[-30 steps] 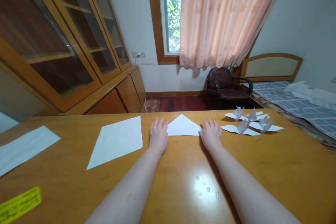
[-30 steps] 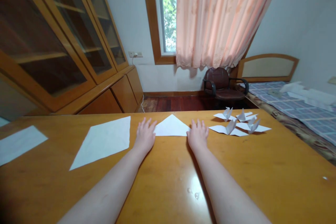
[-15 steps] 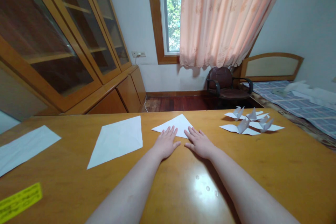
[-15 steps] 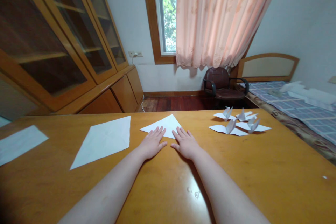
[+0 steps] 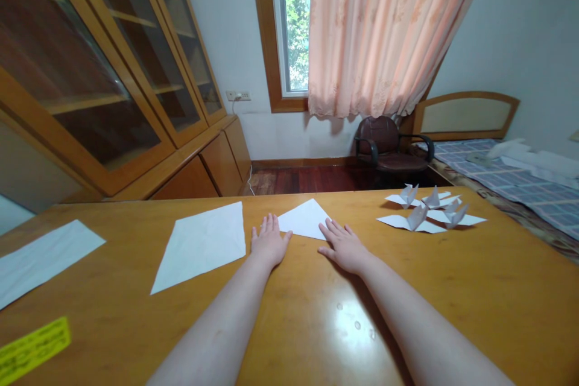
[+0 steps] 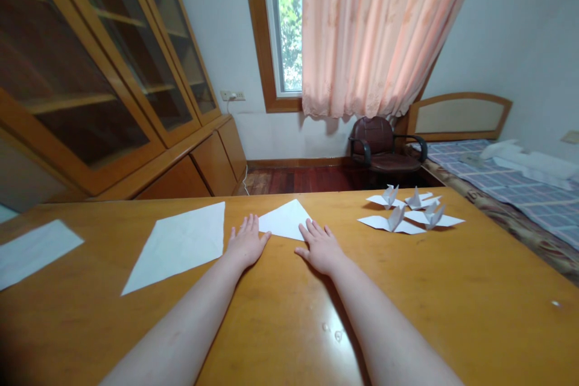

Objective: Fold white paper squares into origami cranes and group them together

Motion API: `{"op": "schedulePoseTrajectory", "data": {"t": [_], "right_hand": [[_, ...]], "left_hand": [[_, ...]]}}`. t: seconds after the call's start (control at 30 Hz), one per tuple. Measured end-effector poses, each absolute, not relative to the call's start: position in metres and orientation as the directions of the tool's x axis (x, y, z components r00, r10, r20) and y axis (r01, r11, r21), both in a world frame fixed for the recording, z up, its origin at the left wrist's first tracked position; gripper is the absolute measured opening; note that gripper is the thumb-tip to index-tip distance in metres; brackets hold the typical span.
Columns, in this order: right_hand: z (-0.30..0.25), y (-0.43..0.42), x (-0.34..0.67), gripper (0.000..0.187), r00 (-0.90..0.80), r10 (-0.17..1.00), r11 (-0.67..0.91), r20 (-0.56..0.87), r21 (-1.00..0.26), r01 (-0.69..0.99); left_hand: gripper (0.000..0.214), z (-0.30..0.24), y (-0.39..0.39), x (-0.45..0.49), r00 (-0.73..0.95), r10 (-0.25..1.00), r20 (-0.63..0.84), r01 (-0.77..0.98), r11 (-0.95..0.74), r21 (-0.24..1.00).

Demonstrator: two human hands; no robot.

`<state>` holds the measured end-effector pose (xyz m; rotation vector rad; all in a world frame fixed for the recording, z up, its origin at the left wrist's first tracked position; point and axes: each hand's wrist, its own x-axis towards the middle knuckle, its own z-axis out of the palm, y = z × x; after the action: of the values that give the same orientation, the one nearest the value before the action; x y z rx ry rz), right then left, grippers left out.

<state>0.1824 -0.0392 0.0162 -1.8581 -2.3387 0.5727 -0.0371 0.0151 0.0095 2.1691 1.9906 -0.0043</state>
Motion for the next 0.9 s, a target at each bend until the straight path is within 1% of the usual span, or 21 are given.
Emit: {"op": "schedulePoseTrajectory", "data": {"t": [0.1,0.17,0.4,0.5,0.6,0.77,0.9], "right_hand": [[0.016,-0.038,0.183,0.072,-0.248,0.961,0.188,-0.126,-0.364,0.912],[0.016,-0.036,0.186,0.068,-0.24,0.967,0.19,-0.089,-0.383,0.904],[0.017,-0.03,0.194,0.043,-0.196,0.978,0.208,0.074,-0.451,0.868],[0.017,-0.029,0.194,0.034,-0.186,0.977,0.213,0.104,-0.46,0.862],[0.016,-0.028,0.195,0.028,-0.171,0.979,0.202,0.107,-0.485,0.851],[0.016,-0.028,0.197,0.025,-0.149,0.982,0.186,0.113,-0.496,0.848],[0.015,-0.027,0.197,0.036,-0.092,0.989,0.135,0.114,-0.456,0.88]], "left_hand": [[0.073,0.008,0.016,-0.037,0.08,0.989,-0.126,0.987,-0.061,0.147],[0.073,0.007,0.017,-0.036,0.075,0.991,-0.111,0.986,-0.057,0.155],[0.07,0.006,0.018,-0.036,0.053,0.998,-0.046,0.98,-0.043,0.194],[0.064,0.009,0.019,-0.036,0.034,0.999,0.006,0.977,-0.034,0.211],[0.061,0.012,0.02,-0.036,0.01,0.999,0.04,0.98,-0.018,0.198],[0.057,0.014,0.02,-0.04,0.013,0.996,0.093,0.982,-0.03,0.184],[0.056,0.013,0.02,-0.043,0.015,0.993,0.116,0.982,-0.037,0.183]]}}
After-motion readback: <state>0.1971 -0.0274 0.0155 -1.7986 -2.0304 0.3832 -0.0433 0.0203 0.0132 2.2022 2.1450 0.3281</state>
